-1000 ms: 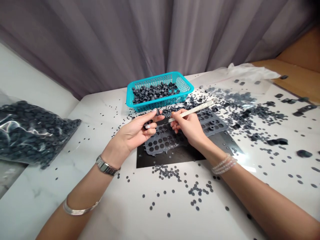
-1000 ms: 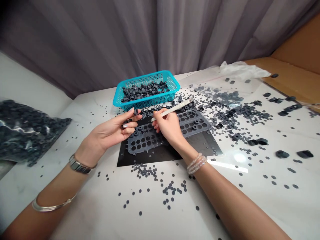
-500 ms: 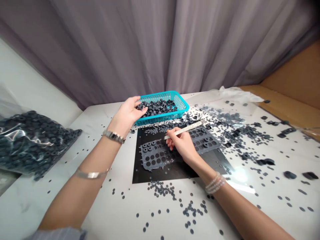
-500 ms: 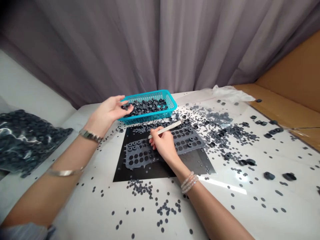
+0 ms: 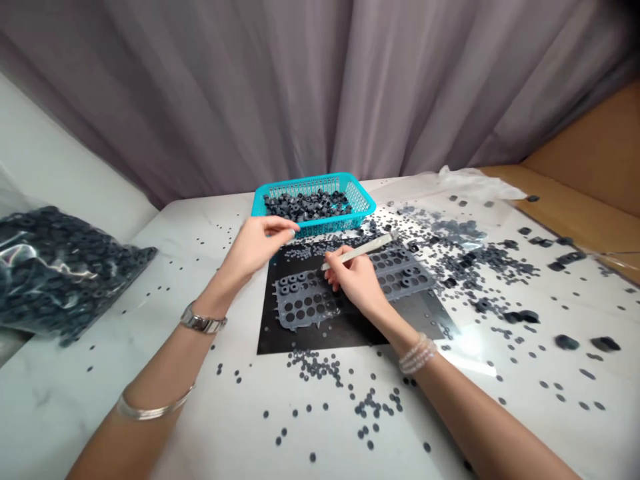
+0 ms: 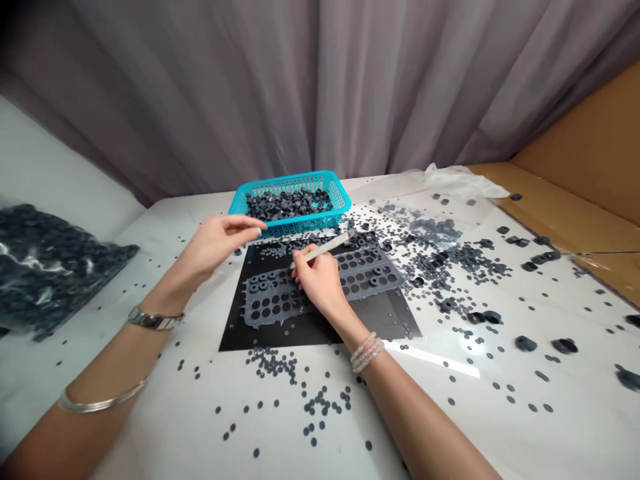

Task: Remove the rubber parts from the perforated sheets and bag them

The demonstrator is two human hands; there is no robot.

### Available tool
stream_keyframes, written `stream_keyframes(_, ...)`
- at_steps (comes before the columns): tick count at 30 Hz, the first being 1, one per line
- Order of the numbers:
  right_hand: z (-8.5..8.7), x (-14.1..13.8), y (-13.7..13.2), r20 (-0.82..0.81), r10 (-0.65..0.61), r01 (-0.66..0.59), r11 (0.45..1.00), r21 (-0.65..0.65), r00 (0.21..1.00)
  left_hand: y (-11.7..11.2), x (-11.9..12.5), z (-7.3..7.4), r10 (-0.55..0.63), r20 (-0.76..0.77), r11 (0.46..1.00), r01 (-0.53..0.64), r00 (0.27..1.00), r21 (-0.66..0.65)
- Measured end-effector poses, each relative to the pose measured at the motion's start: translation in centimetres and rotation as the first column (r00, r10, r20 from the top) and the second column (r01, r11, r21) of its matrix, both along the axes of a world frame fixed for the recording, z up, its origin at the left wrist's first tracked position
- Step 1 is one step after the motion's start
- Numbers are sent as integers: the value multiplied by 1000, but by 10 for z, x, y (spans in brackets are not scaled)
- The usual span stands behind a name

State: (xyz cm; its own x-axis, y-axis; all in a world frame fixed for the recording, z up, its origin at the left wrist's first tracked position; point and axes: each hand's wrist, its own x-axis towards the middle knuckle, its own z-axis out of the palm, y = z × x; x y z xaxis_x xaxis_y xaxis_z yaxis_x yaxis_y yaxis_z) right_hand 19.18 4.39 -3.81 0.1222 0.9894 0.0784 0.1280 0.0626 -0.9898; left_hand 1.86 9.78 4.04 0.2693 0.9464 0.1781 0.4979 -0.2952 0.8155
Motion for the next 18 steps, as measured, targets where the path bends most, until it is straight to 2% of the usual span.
stream_keyframes(2, 0, -3, 2, 93, 15, -17, 1000, 19, 996, -9, -3, -8, -109, -321, 991, 127, 941, 36)
stream_keyframes(3, 1, -5, 2, 145, 25, -30, 999, 32, 989, -11, -4, -11, -159, -426, 981, 189, 891, 30)
stream_keyframes(5, 2, -10, 3, 250, 48, -63, 997, 52, 967, -14, -2, -16, -212, -525, 966, 259, 824, 16)
stream_keyframes(9, 5, -15, 3, 393, 57, -95, 992, 79, 918, -20, 4, -23, -258, -536, 952, 306, 804, 0)
stream_keyframes(18, 10, -15, -1, 470, 43, -126, 981, 147, 882, -24, 5, -39, -202, -319, 967, 240, 926, 84)
